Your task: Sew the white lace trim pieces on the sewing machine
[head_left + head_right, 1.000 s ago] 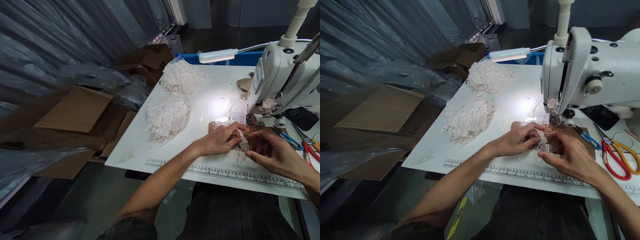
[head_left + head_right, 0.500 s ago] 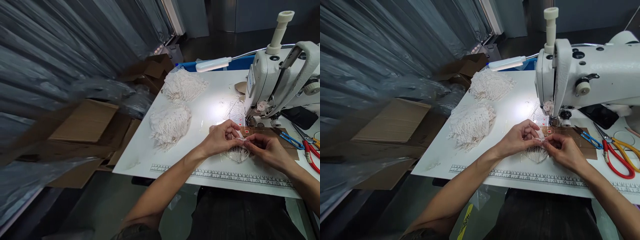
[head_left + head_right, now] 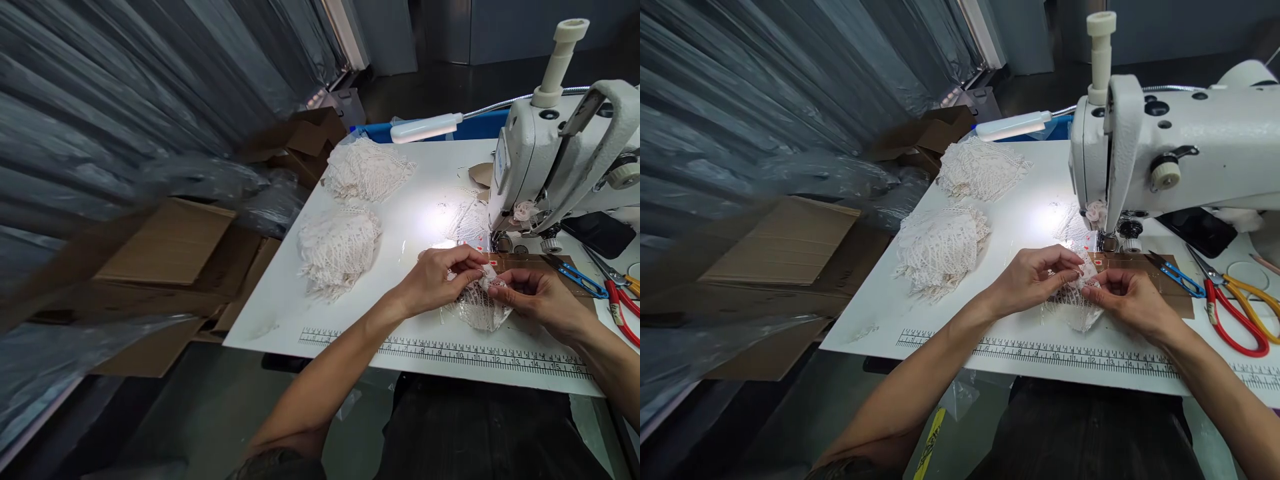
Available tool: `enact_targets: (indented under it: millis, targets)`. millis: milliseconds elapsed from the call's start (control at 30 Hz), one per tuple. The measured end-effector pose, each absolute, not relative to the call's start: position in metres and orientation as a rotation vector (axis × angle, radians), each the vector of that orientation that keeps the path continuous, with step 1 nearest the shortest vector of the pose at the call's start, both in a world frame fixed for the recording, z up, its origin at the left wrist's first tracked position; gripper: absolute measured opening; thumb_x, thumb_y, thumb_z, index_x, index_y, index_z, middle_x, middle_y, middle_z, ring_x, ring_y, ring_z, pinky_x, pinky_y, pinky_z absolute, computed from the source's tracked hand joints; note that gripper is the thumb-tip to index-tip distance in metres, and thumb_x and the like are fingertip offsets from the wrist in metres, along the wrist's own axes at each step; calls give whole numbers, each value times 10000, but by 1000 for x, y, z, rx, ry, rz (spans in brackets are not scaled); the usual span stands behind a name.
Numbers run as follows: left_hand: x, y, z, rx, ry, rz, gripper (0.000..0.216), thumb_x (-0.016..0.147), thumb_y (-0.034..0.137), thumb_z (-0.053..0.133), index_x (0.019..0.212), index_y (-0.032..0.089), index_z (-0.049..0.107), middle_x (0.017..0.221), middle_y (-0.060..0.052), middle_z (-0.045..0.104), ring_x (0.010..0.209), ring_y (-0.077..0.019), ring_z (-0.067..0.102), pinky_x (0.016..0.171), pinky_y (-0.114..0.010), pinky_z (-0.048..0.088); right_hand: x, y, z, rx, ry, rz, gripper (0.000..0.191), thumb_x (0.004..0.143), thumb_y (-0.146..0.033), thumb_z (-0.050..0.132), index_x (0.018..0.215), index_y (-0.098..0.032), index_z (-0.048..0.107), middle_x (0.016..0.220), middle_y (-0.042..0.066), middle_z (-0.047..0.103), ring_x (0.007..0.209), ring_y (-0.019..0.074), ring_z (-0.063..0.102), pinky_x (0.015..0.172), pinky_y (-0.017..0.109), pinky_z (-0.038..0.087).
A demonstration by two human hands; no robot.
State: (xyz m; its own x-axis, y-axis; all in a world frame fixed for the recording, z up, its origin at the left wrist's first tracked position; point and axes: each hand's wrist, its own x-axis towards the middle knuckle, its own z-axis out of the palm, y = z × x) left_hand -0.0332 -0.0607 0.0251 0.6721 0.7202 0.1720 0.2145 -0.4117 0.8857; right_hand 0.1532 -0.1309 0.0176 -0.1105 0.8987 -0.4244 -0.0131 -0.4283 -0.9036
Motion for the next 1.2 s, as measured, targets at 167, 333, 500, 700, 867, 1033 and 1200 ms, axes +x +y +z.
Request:
enact_targets:
  millis: [167,333,500,700,867,1033,1200]
  targets:
    - [-31,-62,22,2256,644,782,101,885,171,606,876,173,707,834,-26,736,767,-110,670,679,-237,552,150,-131,14,-1410,-950,1554,468,503,-492,866,770,-145,701,734,24,632,646,77,502,588,202,390]
    - [-32,-59,20,2344,568,804,121,912,183,580,876,164,694,824,-34,726,761,-111,663,650,-230,545,148,-132,12,-1475,-1018,1436,485,520,-526,846,766,-137,693,687,19,599,612,76,454,547,201,336]
    - [-31,-59,18,2479,503,812,156,943,190,510,873,143,641,833,-52,699,778,-122,646,674,-251,548,147,-131,17,-1481,-1114,1443,473,550,-548,818,703,-134,648,630,5,539,571,74,410,517,209,305]
    - [-26,-64,12,2565,535,883,156,947,184,472,862,146,597,817,-44,671,744,-117,619,659,-249,524,150,-130,16,-1429,-1184,1502,482,588,-570,794,685,-138,605,649,4,526,580,71,409,520,208,312]
    - [-27,-62,14,2345,662,796,177,946,235,476,881,153,619,781,-24,665,665,-96,583,616,-229,491,151,-131,19,-1371,-1227,1505,544,681,-673,686,763,-146,580,625,-18,485,529,53,354,475,199,289]
    - [-27,-66,21,2172,710,697,166,855,311,622,851,149,658,676,12,628,563,-70,511,563,-207,447,151,-132,22,-1377,-1252,1456,581,707,-722,624,760,-146,564,546,-49,392,484,48,296,433,197,240]
    - [-25,-66,21,1844,790,580,208,863,307,580,790,130,661,567,37,523,480,-45,405,444,-171,333,155,-132,13,-1471,-1374,1326,520,779,-656,575,836,-140,609,623,7,521,520,81,410,465,216,332]
